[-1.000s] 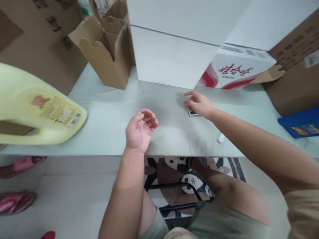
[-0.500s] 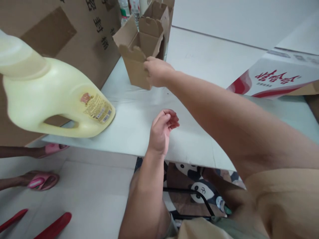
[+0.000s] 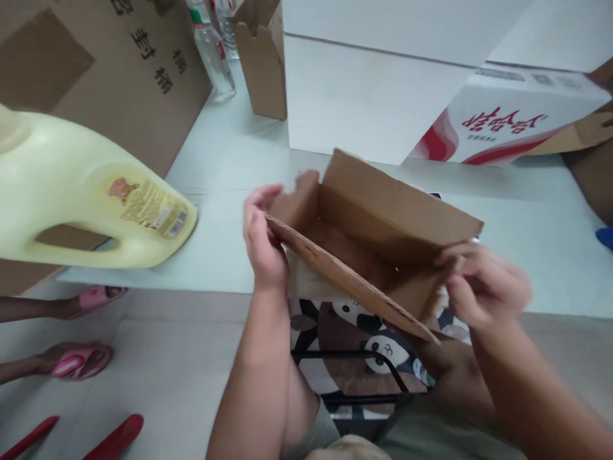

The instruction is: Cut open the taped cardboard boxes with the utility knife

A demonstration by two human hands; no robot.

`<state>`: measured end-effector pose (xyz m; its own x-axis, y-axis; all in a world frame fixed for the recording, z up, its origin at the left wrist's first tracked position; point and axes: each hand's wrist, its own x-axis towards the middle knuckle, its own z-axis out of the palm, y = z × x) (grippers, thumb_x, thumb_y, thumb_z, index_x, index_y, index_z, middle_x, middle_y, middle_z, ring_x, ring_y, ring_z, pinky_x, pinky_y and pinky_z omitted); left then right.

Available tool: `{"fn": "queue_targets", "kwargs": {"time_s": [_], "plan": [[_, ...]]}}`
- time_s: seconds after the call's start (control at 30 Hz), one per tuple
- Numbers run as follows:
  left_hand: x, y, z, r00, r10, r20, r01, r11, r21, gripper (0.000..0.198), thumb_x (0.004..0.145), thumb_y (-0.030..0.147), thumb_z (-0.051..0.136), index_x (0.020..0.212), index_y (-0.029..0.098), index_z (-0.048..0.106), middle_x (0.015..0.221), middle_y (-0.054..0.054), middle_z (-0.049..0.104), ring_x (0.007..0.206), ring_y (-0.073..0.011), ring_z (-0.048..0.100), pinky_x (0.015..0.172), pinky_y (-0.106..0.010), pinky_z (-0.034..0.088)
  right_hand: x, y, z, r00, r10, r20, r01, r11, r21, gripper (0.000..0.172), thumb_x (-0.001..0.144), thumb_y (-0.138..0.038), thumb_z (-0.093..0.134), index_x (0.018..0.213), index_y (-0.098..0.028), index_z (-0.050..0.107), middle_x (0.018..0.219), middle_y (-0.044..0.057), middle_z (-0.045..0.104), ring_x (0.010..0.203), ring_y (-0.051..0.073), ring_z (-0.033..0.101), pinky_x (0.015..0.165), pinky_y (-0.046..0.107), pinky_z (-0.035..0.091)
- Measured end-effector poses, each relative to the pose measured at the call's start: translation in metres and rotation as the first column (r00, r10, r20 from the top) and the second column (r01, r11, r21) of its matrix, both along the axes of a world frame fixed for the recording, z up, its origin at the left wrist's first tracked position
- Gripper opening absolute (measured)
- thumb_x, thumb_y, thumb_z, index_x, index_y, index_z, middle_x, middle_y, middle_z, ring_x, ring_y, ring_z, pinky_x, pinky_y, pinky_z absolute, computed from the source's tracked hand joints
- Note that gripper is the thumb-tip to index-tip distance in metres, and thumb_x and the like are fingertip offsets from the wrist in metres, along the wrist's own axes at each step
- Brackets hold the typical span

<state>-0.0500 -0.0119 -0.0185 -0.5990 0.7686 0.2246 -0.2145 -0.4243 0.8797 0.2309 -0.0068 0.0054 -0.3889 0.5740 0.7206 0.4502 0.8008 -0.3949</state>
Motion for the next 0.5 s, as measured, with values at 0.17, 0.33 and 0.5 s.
{"fn": "queue_targets", "kwargs": {"time_s": [0.17, 0.33, 0.5], "plan": [[0.05, 0.004, -0.002, 0.927, -0.31, -0.21, 0.314, 0.949, -0.014, 0.047, 0.094, 0.066, 0.059, 0.096, 0.024, 0.081, 0.103, -0.007, 0.079, 0.12, -0.0279, 0.07, 0.115, -0.043, 0.048, 0.037, -0.024, -0.042, 0.83, -0.424, -0.364, 0.382, 0.906, -0.184, 0.045, 0.076, -0.037, 0.077, 0.119, -0.045, 0.063, 0.145, 0.005, 0.056, 0.128, 0.036, 0.061, 0.09, 0.054, 0.056], [0.065, 0.01, -0.008, 0.945, -0.223, -0.239, 0.201, 0.973, -0.112, 0.04, 0.087, 0.062, 0.073, 0.091, 0.023, 0.08, 0.096, -0.007, 0.078, 0.12, -0.0271, 0.071, 0.116, -0.04, 0.049, 0.043, -0.021, -0.066, 0.787, -0.384, -0.484, 0.019, 0.798, -0.602, 0.043, 0.088, -0.05, 0.069, 0.128, -0.04, 0.06, 0.127, 0.005, 0.072, 0.118, 0.031, 0.07, 0.095, 0.051, 0.06], [0.065, 0.01, -0.014, 0.934, -0.199, -0.297, 0.181, 0.979, -0.09, 0.024, 0.092, 0.04, 0.074, 0.115, 0.034, 0.075, 0.117, 0.0, 0.078, 0.116, -0.0199, 0.071, 0.111, -0.036, 0.053, 0.042, -0.02, -0.072, 0.783, -0.257, -0.566, -0.135, 0.819, -0.558, 0.033, 0.087, -0.059, 0.073, 0.109, -0.034, 0.069, 0.126, 0.006, 0.075, 0.119, 0.03, 0.072, 0.1, 0.051, 0.059]]}}
